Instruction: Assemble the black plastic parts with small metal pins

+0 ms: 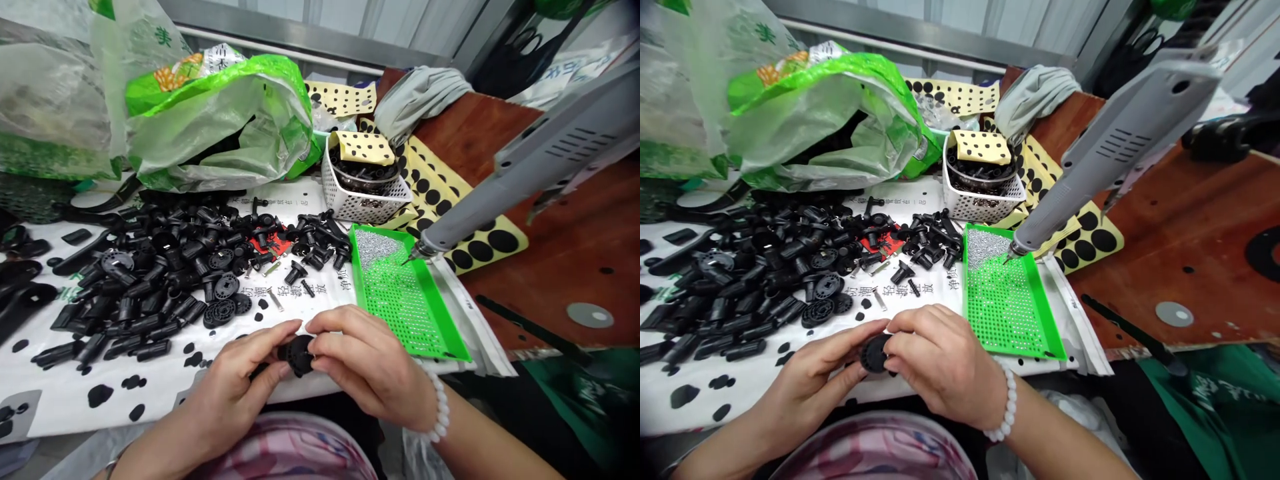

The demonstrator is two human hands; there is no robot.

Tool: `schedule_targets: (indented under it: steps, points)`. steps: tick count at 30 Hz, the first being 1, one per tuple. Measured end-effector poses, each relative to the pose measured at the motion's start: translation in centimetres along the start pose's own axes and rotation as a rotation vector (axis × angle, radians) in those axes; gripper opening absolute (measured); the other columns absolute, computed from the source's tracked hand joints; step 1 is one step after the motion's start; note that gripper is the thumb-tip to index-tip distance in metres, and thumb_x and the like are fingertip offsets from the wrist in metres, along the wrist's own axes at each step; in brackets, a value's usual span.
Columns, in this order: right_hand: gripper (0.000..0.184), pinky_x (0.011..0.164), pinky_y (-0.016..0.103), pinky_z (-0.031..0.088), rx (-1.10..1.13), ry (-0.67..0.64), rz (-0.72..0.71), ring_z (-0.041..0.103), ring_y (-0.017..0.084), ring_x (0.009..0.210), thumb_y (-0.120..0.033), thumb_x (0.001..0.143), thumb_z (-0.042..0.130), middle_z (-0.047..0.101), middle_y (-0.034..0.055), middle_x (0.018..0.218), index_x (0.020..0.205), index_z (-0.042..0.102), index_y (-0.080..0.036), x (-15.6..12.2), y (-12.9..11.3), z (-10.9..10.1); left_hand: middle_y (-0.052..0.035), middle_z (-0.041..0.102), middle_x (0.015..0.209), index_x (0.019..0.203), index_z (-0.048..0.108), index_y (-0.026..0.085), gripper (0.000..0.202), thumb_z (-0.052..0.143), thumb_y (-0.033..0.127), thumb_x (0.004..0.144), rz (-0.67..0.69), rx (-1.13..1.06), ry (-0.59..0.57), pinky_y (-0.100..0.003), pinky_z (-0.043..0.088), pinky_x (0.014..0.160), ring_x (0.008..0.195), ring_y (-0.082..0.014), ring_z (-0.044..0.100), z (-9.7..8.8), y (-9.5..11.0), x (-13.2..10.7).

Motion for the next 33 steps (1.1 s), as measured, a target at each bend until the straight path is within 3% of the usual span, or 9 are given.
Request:
schedule_targets:
  steps: [5,8,12,18,21,25,30,33]
  points:
    - [0.011,0.080,0.032,0.052,0.094,-0.041,0.118,0.059,0.018,0.093,-0.017,0.090,0.049,0.063,0.0099,0.100,0.096,0.058,-0.016,-0.5,0.9,0.5,-0.0027,0.069,0.114,0.128,0.052,0.033,0.049,0.060,0.018,0.082,0.044,0.042,0.076,-0.030,0.054,0.087,0.098,-0.0207,0.067,-0.4,0.4,0.0]
    - [0.015,0.079,0.031,0.052,0.080,-0.051,0.095,0.059,0.017,0.094,-0.014,0.091,0.047,0.062,0.0110,0.104,0.099,0.059,-0.015,-0.8,0.6,0.5,-0.0041,0.065,0.120,0.129,0.051,0.035,0.047,0.055,0.017,0.086,-0.083,-0.252,-0.034,-0.032,0.055,0.085,0.101,-0.0215,0.066,0.6,-0.3,-0.3]
    - [0.016,0.072,0.032,0.052,-0.013,-0.011,-0.072,0.060,0.018,0.086,-0.014,0.092,0.046,0.065,0.0096,0.100,0.099,0.061,-0.017,-0.8,-1.0,0.0,-0.0071,0.063,0.121,0.126,0.055,0.034,0.041,0.056,0.022,0.087,-0.249,-0.720,-0.209,-0.037,0.053,0.089,0.105,-0.0243,0.064,2.5,-0.1,-0.7]
    - [0.013,0.068,0.034,0.050,-0.041,-0.028,-0.091,0.060,0.018,0.077,-0.017,0.091,0.050,0.068,0.0075,0.088,0.090,0.063,-0.017,-0.4,-1.3,0.1,-0.0051,0.070,0.104,0.121,0.060,0.036,0.042,0.066,0.025,0.080,-0.322,-0.881,-0.303,-0.035,0.056,0.082,0.096,-0.0232,0.067,3.7,-0.4,-1.0]
    - [0.015,0.069,0.036,0.049,-0.063,-0.030,-0.087,0.059,0.019,0.080,-0.015,0.090,0.048,0.067,0.0104,0.094,0.094,0.063,-0.017,-0.7,-1.3,-0.2,-0.0019,0.070,0.104,0.120,0.059,0.037,0.046,0.068,0.020,0.078,-0.321,-0.829,-0.295,-0.031,0.056,0.081,0.093,-0.0195,0.067,3.9,-0.9,-1.0]
    - [0.012,0.070,0.037,0.049,-0.065,0.033,-0.039,0.058,0.019,0.080,-0.015,0.087,0.053,0.066,0.0107,0.093,0.094,0.062,-0.015,-1.2,-1.2,-0.8,0.0016,0.067,0.106,0.117,0.058,0.036,0.047,0.070,0.017,0.076,-0.196,-0.549,-0.205,-0.024,0.054,0.080,0.089,-0.0143,0.065,3.0,-0.5,-0.2]
    - [0.014,0.071,0.033,0.051,0.033,0.111,0.161,0.059,0.019,0.084,-0.008,0.084,0.053,0.063,0.0115,0.094,0.094,0.061,-0.012,-1.8,0.4,0.1,0.0004,0.067,0.104,0.116,0.057,0.030,0.043,0.068,0.018,0.076,-0.062,-0.209,-0.012,-0.017,0.054,0.071,0.084,-0.0119,0.064,1.3,0.5,0.7]
    - [0.013,0.074,0.029,0.052,0.140,0.186,0.221,0.060,0.017,0.088,-0.007,0.084,0.053,0.061,0.0110,0.095,0.093,0.060,-0.014,-2.0,1.1,0.4,-0.0021,0.067,0.104,0.116,0.057,0.026,0.040,0.064,0.015,0.078,-0.008,-0.068,0.030,-0.019,0.053,0.077,0.090,-0.0141,0.063,1.0,0.9,0.6]
Point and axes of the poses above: each hand's wrist, its own x-axis towards the middle knuckle, its own z-axis out of the palm, y = z × x, the point moved 10 cm from there along x, towards the middle knuckle
